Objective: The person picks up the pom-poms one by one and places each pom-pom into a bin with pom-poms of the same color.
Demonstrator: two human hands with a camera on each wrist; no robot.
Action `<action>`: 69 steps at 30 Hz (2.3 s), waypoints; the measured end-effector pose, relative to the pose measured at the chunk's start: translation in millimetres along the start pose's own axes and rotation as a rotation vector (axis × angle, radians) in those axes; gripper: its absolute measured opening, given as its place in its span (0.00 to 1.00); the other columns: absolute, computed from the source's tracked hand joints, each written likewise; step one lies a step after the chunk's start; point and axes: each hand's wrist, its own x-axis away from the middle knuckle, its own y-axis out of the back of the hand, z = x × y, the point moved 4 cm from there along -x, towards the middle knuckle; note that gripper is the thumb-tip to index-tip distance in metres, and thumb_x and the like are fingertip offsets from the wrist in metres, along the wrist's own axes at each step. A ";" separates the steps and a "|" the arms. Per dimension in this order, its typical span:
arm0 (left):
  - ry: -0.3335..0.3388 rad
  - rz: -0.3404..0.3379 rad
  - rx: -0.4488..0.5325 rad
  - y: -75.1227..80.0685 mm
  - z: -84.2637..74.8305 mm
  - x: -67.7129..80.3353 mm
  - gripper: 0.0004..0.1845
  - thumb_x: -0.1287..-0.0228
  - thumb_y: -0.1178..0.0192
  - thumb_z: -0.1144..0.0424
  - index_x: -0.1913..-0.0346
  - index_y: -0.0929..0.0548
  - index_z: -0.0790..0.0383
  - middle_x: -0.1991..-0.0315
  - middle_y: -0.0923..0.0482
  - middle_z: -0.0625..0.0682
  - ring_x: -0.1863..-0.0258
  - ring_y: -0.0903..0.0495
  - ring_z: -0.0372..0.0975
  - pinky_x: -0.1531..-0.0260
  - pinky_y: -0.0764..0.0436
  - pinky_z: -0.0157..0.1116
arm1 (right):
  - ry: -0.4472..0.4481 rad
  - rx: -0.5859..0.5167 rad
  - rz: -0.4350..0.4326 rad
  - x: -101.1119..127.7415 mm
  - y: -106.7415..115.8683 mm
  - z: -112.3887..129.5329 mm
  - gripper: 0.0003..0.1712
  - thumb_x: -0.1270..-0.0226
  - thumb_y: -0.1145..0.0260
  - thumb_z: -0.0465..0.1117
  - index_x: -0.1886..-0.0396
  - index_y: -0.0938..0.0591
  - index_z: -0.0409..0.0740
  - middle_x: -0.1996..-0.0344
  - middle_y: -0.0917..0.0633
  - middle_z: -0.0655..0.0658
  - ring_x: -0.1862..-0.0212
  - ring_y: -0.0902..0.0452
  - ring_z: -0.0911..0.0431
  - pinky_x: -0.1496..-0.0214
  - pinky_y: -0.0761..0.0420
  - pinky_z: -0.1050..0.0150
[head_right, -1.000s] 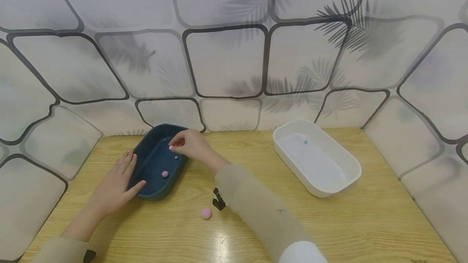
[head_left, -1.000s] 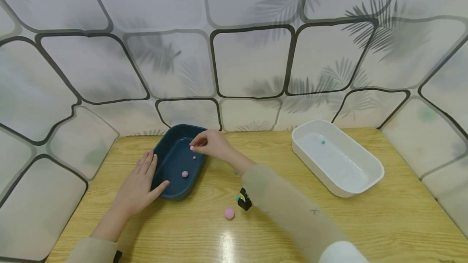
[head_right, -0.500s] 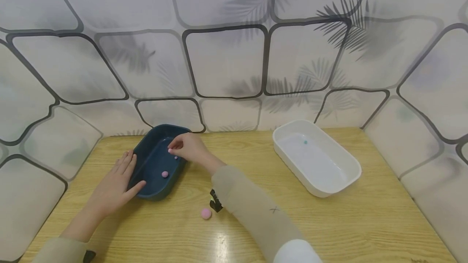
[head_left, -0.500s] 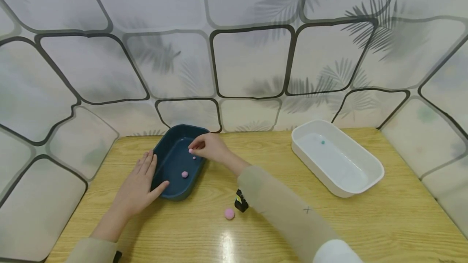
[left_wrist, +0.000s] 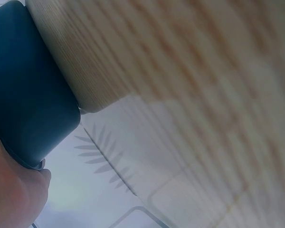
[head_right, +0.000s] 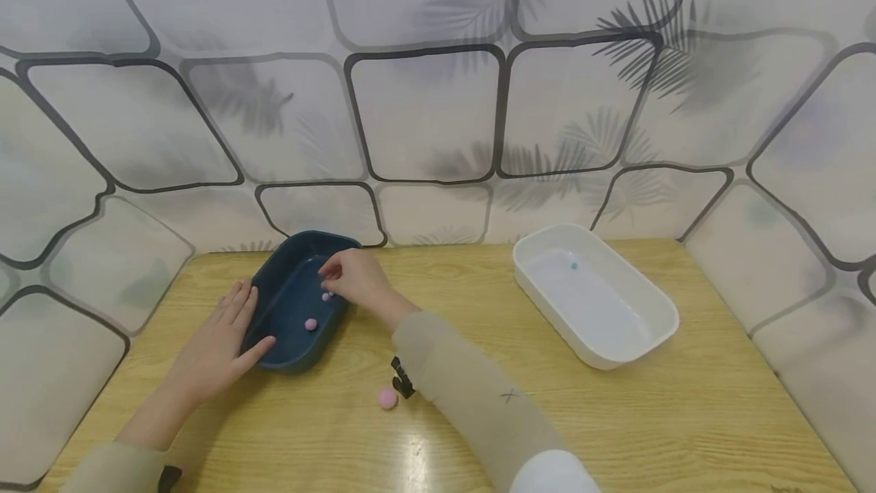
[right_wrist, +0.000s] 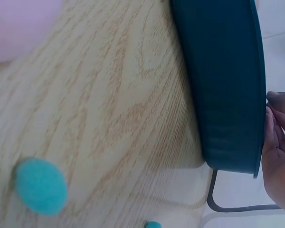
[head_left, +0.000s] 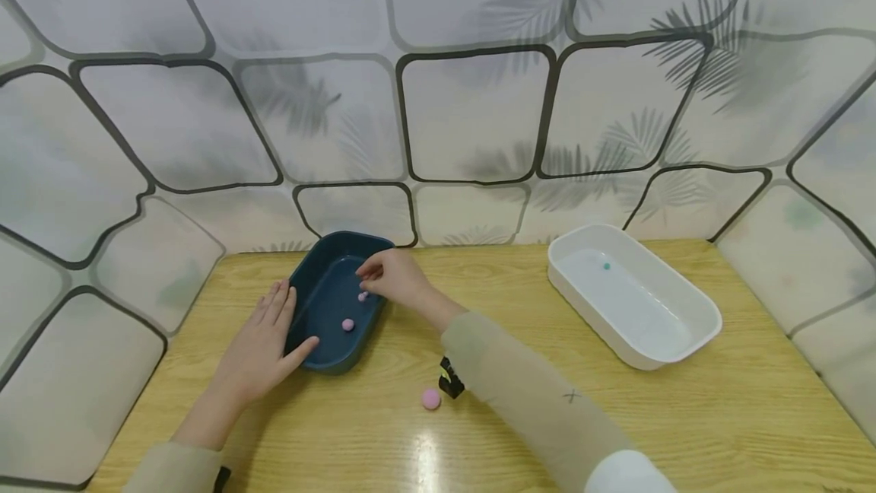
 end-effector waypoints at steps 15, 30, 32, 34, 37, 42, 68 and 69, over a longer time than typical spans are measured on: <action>0.006 0.005 0.008 -2.3 1.6 -0.3 0.52 0.23 0.41 0.41 0.18 0.48 0.78 0.15 0.55 0.73 0.15 0.53 0.66 0.16 0.47 0.61 | 0.004 -0.152 0.010 2.9 7.5 -11.3 0.13 0.27 0.28 0.35 0.46 0.10 0.36 0.51 0.07 0.40 0.51 0.11 0.49 0.53 0.12 0.68; 0.001 0.008 0.016 -1.4 1.7 -0.4 0.52 0.23 0.42 0.40 0.18 0.49 0.78 0.15 0.55 0.74 0.15 0.53 0.66 0.17 0.47 0.62 | 0.023 -0.155 0.027 26.3 21.9 -11.4 0.11 0.29 0.26 0.35 0.50 0.08 0.36 0.51 0.07 0.39 0.52 0.10 0.50 0.53 0.12 0.71; 0.000 0.009 0.017 -1.3 1.5 -0.8 0.52 0.23 0.42 0.40 0.18 0.49 0.78 0.15 0.55 0.74 0.15 0.53 0.66 0.16 0.47 0.62 | 0.026 -0.160 0.034 29.5 23.5 -10.4 0.11 0.29 0.26 0.35 0.50 0.09 0.35 0.50 0.07 0.39 0.51 0.10 0.49 0.52 0.12 0.70; -0.001 0.009 0.016 -1.2 1.5 -1.1 0.52 0.23 0.41 0.40 0.18 0.49 0.78 0.15 0.55 0.74 0.15 0.53 0.66 0.16 0.47 0.62 | 0.031 -0.157 0.043 32.7 25.1 -9.6 0.11 0.29 0.26 0.35 0.50 0.09 0.35 0.50 0.07 0.39 0.51 0.10 0.49 0.51 0.12 0.71; -0.005 0.010 0.011 -1.2 1.6 -1.1 0.52 0.23 0.42 0.40 0.18 0.49 0.78 0.15 0.55 0.74 0.15 0.53 0.66 0.16 0.47 0.61 | 0.040 -0.160 0.055 37.9 27.2 -9.1 0.11 0.29 0.26 0.34 0.50 0.09 0.35 0.52 0.07 0.39 0.52 0.09 0.50 0.52 0.12 0.71; -0.001 0.010 0.012 -0.5 1.7 -0.7 0.52 0.22 0.43 0.39 0.18 0.50 0.78 0.15 0.55 0.74 0.15 0.53 0.66 0.15 0.48 0.60 | 0.063 -0.181 0.081 48.3 31.0 -9.2 0.11 0.29 0.27 0.33 0.50 0.09 0.33 0.54 0.07 0.37 0.55 0.09 0.52 0.53 0.11 0.71; 0.004 0.006 0.004 -2.0 0.9 -1.1 0.52 0.24 0.40 0.41 0.18 0.48 0.78 0.15 0.54 0.74 0.15 0.52 0.66 0.17 0.45 0.62 | 0.106 -0.196 0.161 114.3 44.0 -37.0 0.11 0.33 0.24 0.32 0.53 0.09 0.31 0.60 0.08 0.40 0.63 0.17 0.69 0.56 0.12 0.73; 0.005 0.007 0.003 -2.2 1.0 -1.1 0.52 0.23 0.41 0.41 0.18 0.48 0.78 0.15 0.54 0.73 0.15 0.52 0.65 0.17 0.45 0.62 | 0.108 -0.196 0.163 116.3 43.0 -38.6 0.11 0.33 0.24 0.31 0.53 0.09 0.31 0.60 0.08 0.40 0.63 0.17 0.70 0.56 0.12 0.73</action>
